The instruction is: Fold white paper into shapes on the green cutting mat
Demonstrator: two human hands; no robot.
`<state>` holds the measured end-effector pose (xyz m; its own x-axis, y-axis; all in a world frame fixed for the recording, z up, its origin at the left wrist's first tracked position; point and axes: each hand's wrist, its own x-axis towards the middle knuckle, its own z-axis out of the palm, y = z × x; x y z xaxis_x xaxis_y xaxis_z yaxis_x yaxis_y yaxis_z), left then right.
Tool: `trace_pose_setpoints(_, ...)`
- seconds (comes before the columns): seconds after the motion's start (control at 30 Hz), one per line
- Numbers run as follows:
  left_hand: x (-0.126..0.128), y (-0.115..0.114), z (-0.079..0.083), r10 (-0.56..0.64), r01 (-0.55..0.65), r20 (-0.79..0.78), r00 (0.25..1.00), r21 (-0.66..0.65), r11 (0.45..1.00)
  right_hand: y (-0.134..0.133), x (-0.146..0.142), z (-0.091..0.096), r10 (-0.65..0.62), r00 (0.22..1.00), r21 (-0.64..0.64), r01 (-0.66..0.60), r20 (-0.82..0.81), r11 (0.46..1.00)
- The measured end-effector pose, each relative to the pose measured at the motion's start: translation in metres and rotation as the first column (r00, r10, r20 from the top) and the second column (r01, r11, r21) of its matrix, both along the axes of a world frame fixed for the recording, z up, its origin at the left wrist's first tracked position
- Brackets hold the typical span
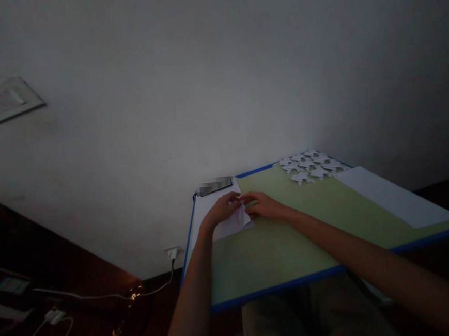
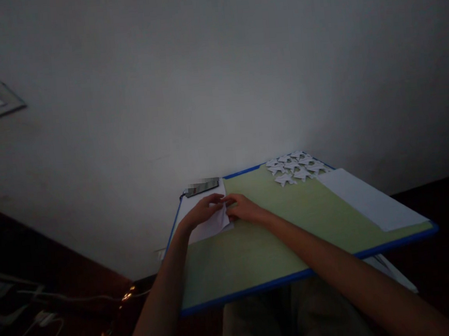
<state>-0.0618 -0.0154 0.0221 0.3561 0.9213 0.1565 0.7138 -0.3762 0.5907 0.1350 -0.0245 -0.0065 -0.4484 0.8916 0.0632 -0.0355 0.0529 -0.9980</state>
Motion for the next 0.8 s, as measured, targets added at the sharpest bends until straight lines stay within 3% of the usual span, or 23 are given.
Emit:
trace_pose_setpoints(0.13, 0.001, -0.003, 0.003, 0.049, -0.048, -0.016, 0.999, 0.051, 0.998, 0.0, -0.001, -0.002, -0.081, 0.985, 0.124, 0.062, 0.155, 0.99)
trace_pose_setpoints(0.27, 0.004, -0.004, 0.007, 0.071, -0.071, 0.024, 0.997, 0.021, 0.997, 0.0, 0.0, -0.004, -0.219, 0.931, 0.396, 0.091, 0.293, 0.914)
trace_pose_setpoints(0.33, 0.006, -0.005, 0.008, 0.066, -0.064, 0.082, 0.994, -0.023, 0.998, -0.001, 0.0, -0.004, -0.247, 0.908, 0.463, 0.068, 0.339, 0.884)
trace_pose_setpoints(0.67, 0.01, -0.007, 0.013, 0.107, -0.09, 0.262, 0.959, -0.076, 0.993, 0.001, 0.002, -0.006, -0.193, 0.913, 0.435, 0.019, 0.359, 0.9)
trace_pose_setpoints(0.8, 0.011, -0.007, 0.012, 0.104, -0.07, 0.313, 0.944, -0.117, 0.991, -0.001, 0.002, -0.004, -0.096, 0.941, 0.406, -0.047, 0.325, 0.913)
